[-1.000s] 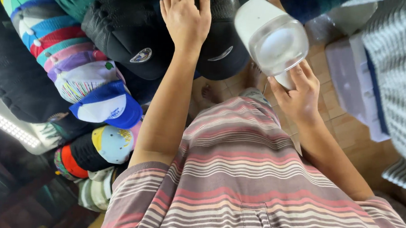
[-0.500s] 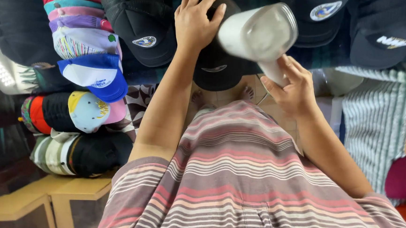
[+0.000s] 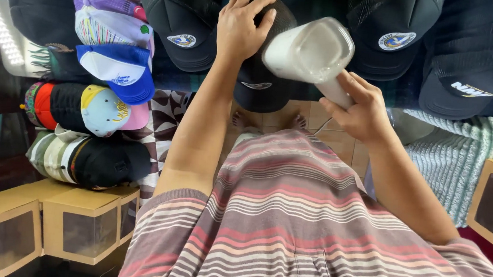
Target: Brushing and steaming a black baseball cap to clean and reshape it.
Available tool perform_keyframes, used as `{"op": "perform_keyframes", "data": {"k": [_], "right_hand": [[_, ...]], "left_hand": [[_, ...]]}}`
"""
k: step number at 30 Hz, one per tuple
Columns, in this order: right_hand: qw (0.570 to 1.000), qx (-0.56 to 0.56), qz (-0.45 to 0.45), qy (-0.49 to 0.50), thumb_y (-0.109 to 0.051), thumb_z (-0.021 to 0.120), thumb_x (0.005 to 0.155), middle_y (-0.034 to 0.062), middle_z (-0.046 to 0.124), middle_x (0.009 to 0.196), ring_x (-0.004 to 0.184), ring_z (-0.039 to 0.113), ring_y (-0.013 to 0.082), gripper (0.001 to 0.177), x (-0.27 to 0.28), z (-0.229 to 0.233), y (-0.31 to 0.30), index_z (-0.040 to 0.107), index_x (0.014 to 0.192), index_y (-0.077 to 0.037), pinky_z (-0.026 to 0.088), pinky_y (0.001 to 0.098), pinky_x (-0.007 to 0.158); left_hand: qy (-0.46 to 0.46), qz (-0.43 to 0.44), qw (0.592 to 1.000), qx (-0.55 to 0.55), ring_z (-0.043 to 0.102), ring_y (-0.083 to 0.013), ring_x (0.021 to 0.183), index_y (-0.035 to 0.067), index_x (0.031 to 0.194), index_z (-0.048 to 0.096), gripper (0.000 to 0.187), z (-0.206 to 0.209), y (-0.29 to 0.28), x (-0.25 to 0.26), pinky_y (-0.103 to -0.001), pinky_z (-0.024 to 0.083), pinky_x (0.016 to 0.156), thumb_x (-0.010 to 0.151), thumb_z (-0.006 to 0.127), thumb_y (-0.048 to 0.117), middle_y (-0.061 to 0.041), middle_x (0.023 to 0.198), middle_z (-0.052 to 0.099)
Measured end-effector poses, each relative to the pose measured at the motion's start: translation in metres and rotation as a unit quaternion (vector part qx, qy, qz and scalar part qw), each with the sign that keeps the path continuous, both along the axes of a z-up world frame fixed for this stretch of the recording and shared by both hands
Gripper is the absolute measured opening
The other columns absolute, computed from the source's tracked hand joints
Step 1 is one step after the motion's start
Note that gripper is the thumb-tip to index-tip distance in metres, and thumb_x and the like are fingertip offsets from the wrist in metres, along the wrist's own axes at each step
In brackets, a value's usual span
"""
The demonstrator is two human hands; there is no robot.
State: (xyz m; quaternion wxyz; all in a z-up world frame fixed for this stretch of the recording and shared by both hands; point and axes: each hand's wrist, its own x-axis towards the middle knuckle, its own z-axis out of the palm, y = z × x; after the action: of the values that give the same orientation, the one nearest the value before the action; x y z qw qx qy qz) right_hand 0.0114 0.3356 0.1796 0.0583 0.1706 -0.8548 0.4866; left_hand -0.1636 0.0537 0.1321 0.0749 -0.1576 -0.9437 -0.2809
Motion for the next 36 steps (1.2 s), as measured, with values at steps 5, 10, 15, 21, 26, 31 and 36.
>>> {"op": "perform_keyframes", "data": {"k": [5, 10, 15, 21, 26, 31, 36], "right_hand": [[0.999, 0.028, -0.005, 0.024, -0.011, 0.082, 0.094, 0.0183, 0.063, 0.112, 0.087, 0.058, 0.0304, 0.052, 0.007, -0.004, -0.003, 0.059, 0.139, 0.002, 0.048, 0.0398, 0.077], [0.999, 0.051, -0.003, 0.008, -0.018, 0.081, 0.095, 0.0201, 0.062, 0.116, 0.092, 0.060, 0.0359, 0.056, 0.004, -0.009, -0.007, 0.056, 0.140, 0.004, 0.049, 0.0439, 0.075], [0.989, 0.130, -0.055, -0.055, -0.032, 0.068, 0.100, 0.0292, 0.069, 0.099, 0.093, 0.062, 0.0498, 0.041, 0.003, -0.046, -0.023, 0.066, 0.113, 0.007, 0.048, 0.0502, 0.085], [0.920, -0.008, -0.234, -0.314, -0.033, 0.065, 0.096, 0.0024, 0.071, 0.065, 0.072, 0.071, 0.0214, 0.031, 0.011, -0.003, -0.067, 0.055, 0.099, -0.003, 0.050, 0.0364, 0.077], [0.850, -0.173, -0.371, -0.331, -0.024, 0.069, 0.098, 0.0041, 0.066, 0.073, 0.055, 0.066, 0.0161, 0.028, 0.046, -0.020, -0.114, 0.054, 0.114, -0.007, 0.052, 0.0320, 0.055], [0.741, -0.177, -0.503, -0.408, -0.035, 0.068, 0.090, 0.0052, 0.068, 0.095, 0.083, 0.062, 0.0175, 0.036, 0.092, -0.049, -0.188, 0.062, 0.114, -0.009, 0.048, 0.0374, 0.069], [0.693, -0.472, -0.480, -0.257, -0.015, 0.064, 0.098, 0.0101, 0.056, 0.081, 0.047, 0.055, 0.0203, 0.022, 0.114, -0.069, -0.265, 0.045, 0.098, -0.003, 0.047, 0.0353, 0.040]], "left_hand": [[0.005, -0.001, 1.000, -0.003, 0.060, -0.0288, 0.124, 0.030, 0.124, 0.074, 0.028, 0.007, 0.002, 0.002, -0.053, 0.048, 0.100, 0.098, 0.065, 0.038, -0.001, 0.132, 0.067], [0.004, -0.009, 1.000, -0.010, 0.061, -0.0279, 0.124, 0.029, 0.124, 0.075, 0.029, 0.006, 0.002, 0.001, -0.052, 0.048, 0.101, 0.099, 0.064, 0.038, -0.001, 0.132, 0.067], [0.076, -0.043, 0.996, 0.010, 0.064, -0.0252, 0.121, 0.022, 0.118, 0.077, 0.025, 0.006, 0.000, 0.002, -0.049, 0.052, 0.099, 0.098, 0.067, 0.031, -0.001, 0.129, 0.066], [0.094, -0.163, 0.981, 0.051, 0.061, -0.0251, 0.128, 0.023, 0.104, 0.083, 0.018, 0.017, -0.003, 0.009, -0.049, 0.041, 0.111, 0.098, 0.067, 0.029, 0.003, 0.124, 0.072], [0.097, -0.195, 0.976, -0.020, 0.056, -0.0232, 0.133, 0.027, 0.120, 0.078, 0.029, 0.006, -0.008, 0.004, -0.045, 0.039, 0.112, 0.098, 0.064, 0.037, 0.005, 0.135, 0.067], [0.130, -0.212, 0.968, 0.002, 0.056, -0.0236, 0.132, 0.032, 0.111, 0.082, 0.023, 0.000, -0.016, 0.008, -0.046, 0.039, 0.110, 0.095, 0.066, 0.038, 0.010, 0.130, 0.069], [0.187, -0.218, 0.958, 0.016, 0.062, -0.0280, 0.108, 0.024, 0.088, 0.075, 0.007, 0.008, -0.006, 0.008, -0.066, 0.037, 0.107, 0.088, 0.069, 0.027, 0.006, 0.096, 0.073]]}}
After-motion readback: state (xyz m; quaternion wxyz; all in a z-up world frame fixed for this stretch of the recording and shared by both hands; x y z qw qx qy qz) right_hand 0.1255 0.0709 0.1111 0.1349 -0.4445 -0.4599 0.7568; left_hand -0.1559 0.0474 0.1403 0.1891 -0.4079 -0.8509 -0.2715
